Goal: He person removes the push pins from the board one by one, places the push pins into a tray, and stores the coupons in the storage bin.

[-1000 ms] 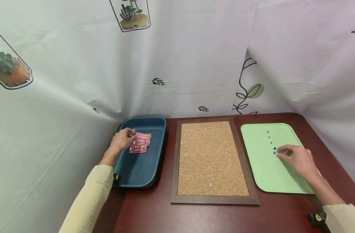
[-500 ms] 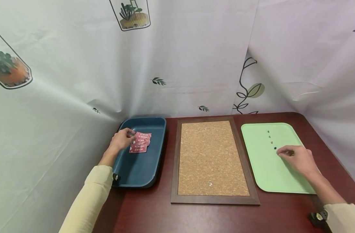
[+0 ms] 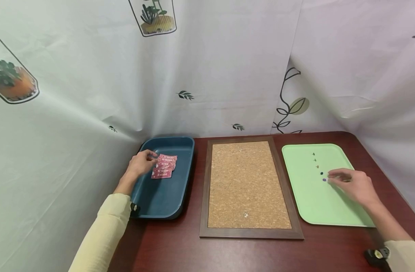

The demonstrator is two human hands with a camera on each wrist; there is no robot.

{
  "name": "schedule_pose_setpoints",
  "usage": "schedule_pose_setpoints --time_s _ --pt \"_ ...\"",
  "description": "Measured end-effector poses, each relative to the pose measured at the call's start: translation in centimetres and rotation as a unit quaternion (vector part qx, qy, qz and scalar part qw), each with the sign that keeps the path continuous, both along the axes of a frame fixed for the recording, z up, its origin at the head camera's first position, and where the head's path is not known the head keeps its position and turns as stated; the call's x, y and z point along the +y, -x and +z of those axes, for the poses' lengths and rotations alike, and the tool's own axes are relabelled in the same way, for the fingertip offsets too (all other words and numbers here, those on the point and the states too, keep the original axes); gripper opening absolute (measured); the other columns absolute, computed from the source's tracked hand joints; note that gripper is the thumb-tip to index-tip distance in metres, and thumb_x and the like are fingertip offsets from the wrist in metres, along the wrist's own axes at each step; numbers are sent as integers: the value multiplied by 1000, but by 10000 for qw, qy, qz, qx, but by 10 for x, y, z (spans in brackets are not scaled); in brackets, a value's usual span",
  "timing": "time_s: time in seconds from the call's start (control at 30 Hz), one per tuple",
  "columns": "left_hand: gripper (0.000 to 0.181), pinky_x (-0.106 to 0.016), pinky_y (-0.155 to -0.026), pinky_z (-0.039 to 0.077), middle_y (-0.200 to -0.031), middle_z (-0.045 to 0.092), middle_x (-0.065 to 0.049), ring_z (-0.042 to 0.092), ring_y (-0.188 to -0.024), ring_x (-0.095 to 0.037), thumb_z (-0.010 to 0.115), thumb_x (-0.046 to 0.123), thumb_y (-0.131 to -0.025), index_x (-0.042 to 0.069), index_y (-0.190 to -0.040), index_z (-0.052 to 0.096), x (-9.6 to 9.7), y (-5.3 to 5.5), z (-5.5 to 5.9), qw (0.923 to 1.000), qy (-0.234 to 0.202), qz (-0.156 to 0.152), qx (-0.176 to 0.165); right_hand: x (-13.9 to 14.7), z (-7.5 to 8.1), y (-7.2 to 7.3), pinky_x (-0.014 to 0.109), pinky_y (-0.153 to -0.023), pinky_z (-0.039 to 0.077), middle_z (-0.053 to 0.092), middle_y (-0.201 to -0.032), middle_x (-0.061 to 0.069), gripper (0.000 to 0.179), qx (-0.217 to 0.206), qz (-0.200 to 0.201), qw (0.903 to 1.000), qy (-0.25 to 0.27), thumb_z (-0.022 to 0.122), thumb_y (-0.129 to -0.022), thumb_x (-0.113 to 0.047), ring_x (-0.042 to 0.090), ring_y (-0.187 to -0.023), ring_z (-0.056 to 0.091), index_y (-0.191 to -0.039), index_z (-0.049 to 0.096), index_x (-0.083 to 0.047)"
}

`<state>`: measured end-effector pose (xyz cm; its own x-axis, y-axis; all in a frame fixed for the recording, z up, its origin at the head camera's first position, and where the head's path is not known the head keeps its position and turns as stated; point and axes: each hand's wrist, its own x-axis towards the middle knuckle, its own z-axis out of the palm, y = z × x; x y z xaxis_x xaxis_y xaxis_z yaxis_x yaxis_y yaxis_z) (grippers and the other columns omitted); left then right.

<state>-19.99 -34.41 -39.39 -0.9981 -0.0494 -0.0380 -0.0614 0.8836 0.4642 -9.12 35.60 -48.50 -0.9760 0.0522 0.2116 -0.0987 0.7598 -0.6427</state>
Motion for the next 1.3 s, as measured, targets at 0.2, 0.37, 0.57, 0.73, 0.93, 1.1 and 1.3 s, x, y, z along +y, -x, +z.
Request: schedule_pose_setpoints --time_s 0.2,0.37,0.57,0.73,0.93,1.1,1.3 --pt "32 -59 -98 50 -125 67 -26 63 -111 -42 63 21 -108 0 -132 63 -2 -5 2 10000 -34 -41 37 4 4 -1 17 -69 43 79 -99 -8 36 -265 -31 9988 416 79 -99 -28 -21 -83 54 -123 75 -2" --pt "37 -61 -103 48 -130 67 -27 62 -119 -44 64 22 -108 -1 -136 61 -2 -10 4 9998 -80 -141 136 7 9 -3 14 -71 44 73 -103 -25 43 -378 -39 9964 758 76 -101 -34 -25 -89 53 -130 71 -2" --pt "45 -61 -106 47 -136 65 -28 60 -127 -45 67 25 -107 -2 -142 59 -2 -15 6 9994 -170 -215 223 8 14 -3 11 -73 43 69 -110 -32 51 -412 -19 9941 1004 74 -102 -37 -28 -96 50 -139 65 -4" --pt "48 -61 -107 46 -139 63 -28 59 -130 -45 67 25 -107 -2 -145 56 -1 -21 8 9987 -285 -276 329 7 19 -3 6 -74 43 64 -114 -38 56 -356 -25 9912 1271 75 -102 -38 -28 -101 50 -145 62 -4" --pt "52 -61 -108 46 -142 60 -28 58 -131 -45 68 25 -106 -2 -147 54 5 -29 14 9975 -394 -358 465 2 27 -3 4 -77 42 61 -117 -42 61 -330 -39 9887 1461 73 -103 -38 -28 -106 50 -152 57 -6" --pt "52 -61 -106 48 -144 59 -29 59 -131 -45 69 22 -105 -3 -148 53 14 -39 19 9961 -468 -492 569 -3 34 -4 3 -80 41 58 -123 -41 64 -311 64 9854 1672 72 -104 -36 -27 -110 51 -158 51 -9" --pt "52 -60 -105 49 -144 61 -28 60 -130 -46 72 18 -104 -2 -148 54 25 -48 21 9926 -591 -707 796 -12 40 -3 3 -83 41 57 -128 -39 62 -242 226 9819 1865 70 -105 -31 -25 -113 52 -161 47 -13"
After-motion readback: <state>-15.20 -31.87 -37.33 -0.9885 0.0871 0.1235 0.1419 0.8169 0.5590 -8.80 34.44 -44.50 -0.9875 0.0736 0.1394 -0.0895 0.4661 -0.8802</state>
